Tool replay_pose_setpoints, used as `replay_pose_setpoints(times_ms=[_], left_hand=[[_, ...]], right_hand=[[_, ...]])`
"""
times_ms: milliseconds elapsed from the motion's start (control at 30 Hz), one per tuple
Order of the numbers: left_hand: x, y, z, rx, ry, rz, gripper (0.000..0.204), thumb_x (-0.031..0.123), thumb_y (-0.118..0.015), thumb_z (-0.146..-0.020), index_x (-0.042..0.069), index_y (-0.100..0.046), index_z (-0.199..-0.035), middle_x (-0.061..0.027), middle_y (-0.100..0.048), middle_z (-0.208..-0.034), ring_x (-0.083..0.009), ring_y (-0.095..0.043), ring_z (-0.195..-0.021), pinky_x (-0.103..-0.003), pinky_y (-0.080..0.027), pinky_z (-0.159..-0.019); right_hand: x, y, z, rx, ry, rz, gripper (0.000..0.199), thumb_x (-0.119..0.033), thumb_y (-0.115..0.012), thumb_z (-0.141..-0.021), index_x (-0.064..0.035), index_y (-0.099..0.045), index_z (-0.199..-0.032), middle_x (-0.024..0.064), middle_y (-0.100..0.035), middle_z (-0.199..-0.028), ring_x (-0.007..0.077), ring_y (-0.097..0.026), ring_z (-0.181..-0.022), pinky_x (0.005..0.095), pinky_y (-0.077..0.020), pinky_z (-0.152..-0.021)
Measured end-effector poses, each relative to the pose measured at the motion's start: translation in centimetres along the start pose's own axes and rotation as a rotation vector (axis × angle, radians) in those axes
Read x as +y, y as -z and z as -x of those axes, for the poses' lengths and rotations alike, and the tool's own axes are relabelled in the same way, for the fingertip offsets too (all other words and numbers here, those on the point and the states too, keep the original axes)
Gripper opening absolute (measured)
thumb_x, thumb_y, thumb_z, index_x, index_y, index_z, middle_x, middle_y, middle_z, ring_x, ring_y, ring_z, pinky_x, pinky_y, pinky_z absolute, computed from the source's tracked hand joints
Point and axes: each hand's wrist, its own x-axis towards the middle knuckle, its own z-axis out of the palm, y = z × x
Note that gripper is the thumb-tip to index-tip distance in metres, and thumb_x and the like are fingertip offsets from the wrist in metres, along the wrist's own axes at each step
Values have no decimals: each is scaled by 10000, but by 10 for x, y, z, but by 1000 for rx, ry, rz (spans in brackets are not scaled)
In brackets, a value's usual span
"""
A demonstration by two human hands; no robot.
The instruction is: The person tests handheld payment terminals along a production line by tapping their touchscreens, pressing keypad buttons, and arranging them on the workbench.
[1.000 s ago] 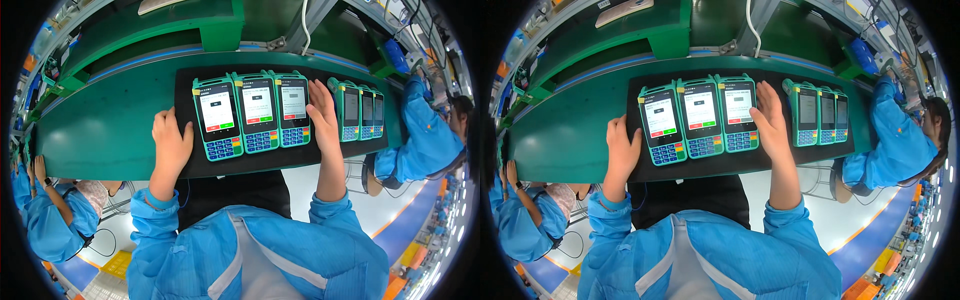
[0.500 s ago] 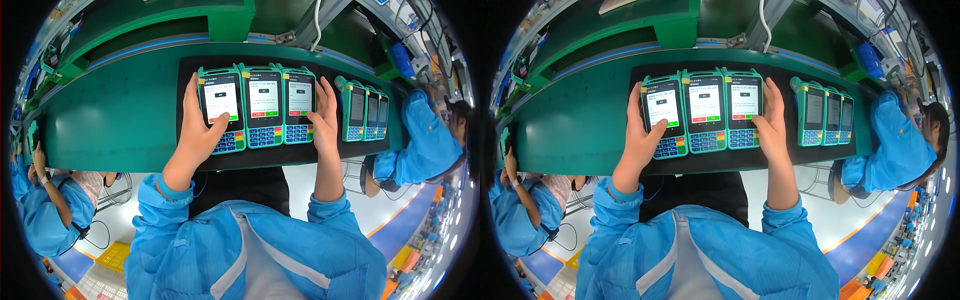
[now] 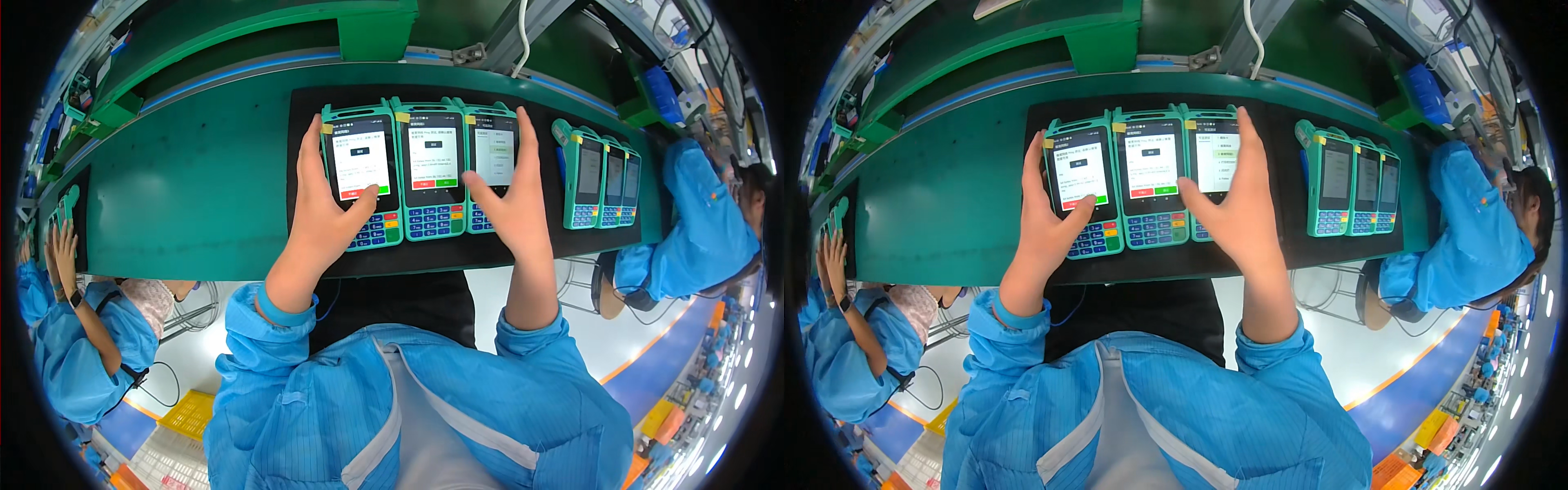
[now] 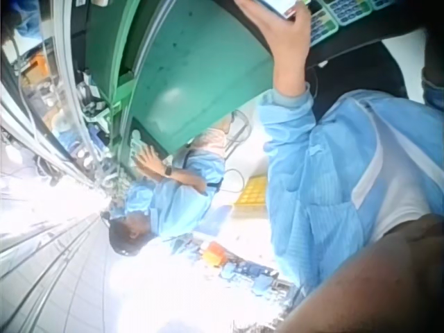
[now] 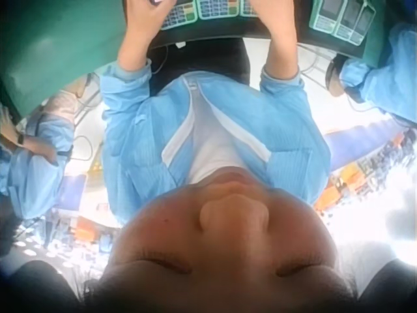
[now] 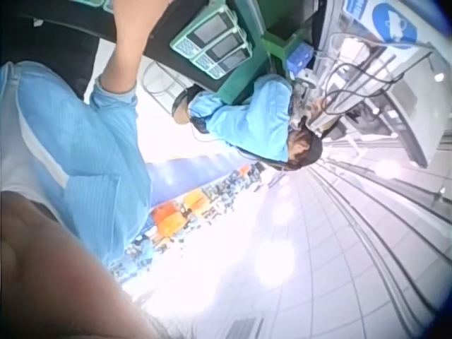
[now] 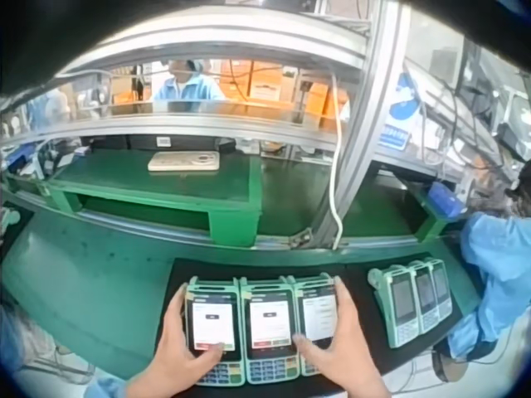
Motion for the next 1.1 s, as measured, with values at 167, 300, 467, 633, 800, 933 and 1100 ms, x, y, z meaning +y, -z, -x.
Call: replay_pose_setpoints(times_ms=[167, 300, 467, 633, 800, 933, 1100], left_hand=[[-1, 0, 1, 29, -27, -49, 840, 92, -688, -740, 22, -252, -1454, -247, -317, -1439, -379, -378, -1317, -433, -338, -1076], [-3, 5, 0, 80, -198, -142, 636, 94, -667, -734, 87, -474, -1341, -249, -346, -1448, -390, -398, -1316, -445, -348, -1063], [-3, 8, 2, 99, -181, -168, 489, 102, -654, -748, 100, -581, -1231, -257, -384, -1429, -389, -465, -1259, -448, -385, -1031], [-3, 8, 2, 101, -204, -175, 442, 103, -652, -754, 92, -614, -1194, -265, -387, -1428, -383, -498, -1229, -436, -416, -1004], [-3, 8, 3, 114, -198, -166, 427, 104, -655, -757, 90, -627, -1183, -272, -387, -1428, -380, -517, -1212, -431, -423, -998], [-2, 8, 3, 101, -192, -182, 418, 102, -654, -754, 92, -638, -1172, -271, -389, -1429, -374, -521, -1210, -429, -425, -996], [-3, 7, 4, 120, -187, -176, 414, 107, -647, -752, 99, -648, -1165, -265, -394, -1431, -376, -505, -1223, -432, -416, -1001]], right_hand=[[24, 8, 4, 54, -34, -318, 671, -76, -642, -768, -32, -392, -1389, 210, -518, -1298, 326, -529, -1198, 405, -382, -1042], [40, 8, 9, 100, -3, -261, 494, -57, -609, -765, -70, -558, -1256, 164, -549, -1312, 331, -501, -1247, 429, -371, -1059], [44, 8, 13, 94, 71, -93, 458, -83, -616, -762, -117, -600, -1218, 166, -510, -1372, 365, -407, -1331, 483, -346, -1076], [34, 8, 12, 92, 82, 102, 473, -113, -633, -735, -129, -613, -1208, 160, -432, -1433, 399, -285, -1387, 513, -276, -1103], [11, 2, 9, 78, 273, 251, 483, -159, -673, -690, -189, -655, -1172, 159, -391, -1457, 469, -232, -1380, 583, -219, -1093], [-6, -6, 7, 10, 293, 288, 511, -210, -692, -678, -236, -656, -1187, 143, -361, -1480, 468, -200, -1394, 660, -141, -1083], [-10, -7, 5, -16, 274, 344, 537, -225, -685, -652, -236, -651, -1187, 134, -354, -1486, 462, -192, -1399, 687, -121, -1071]])
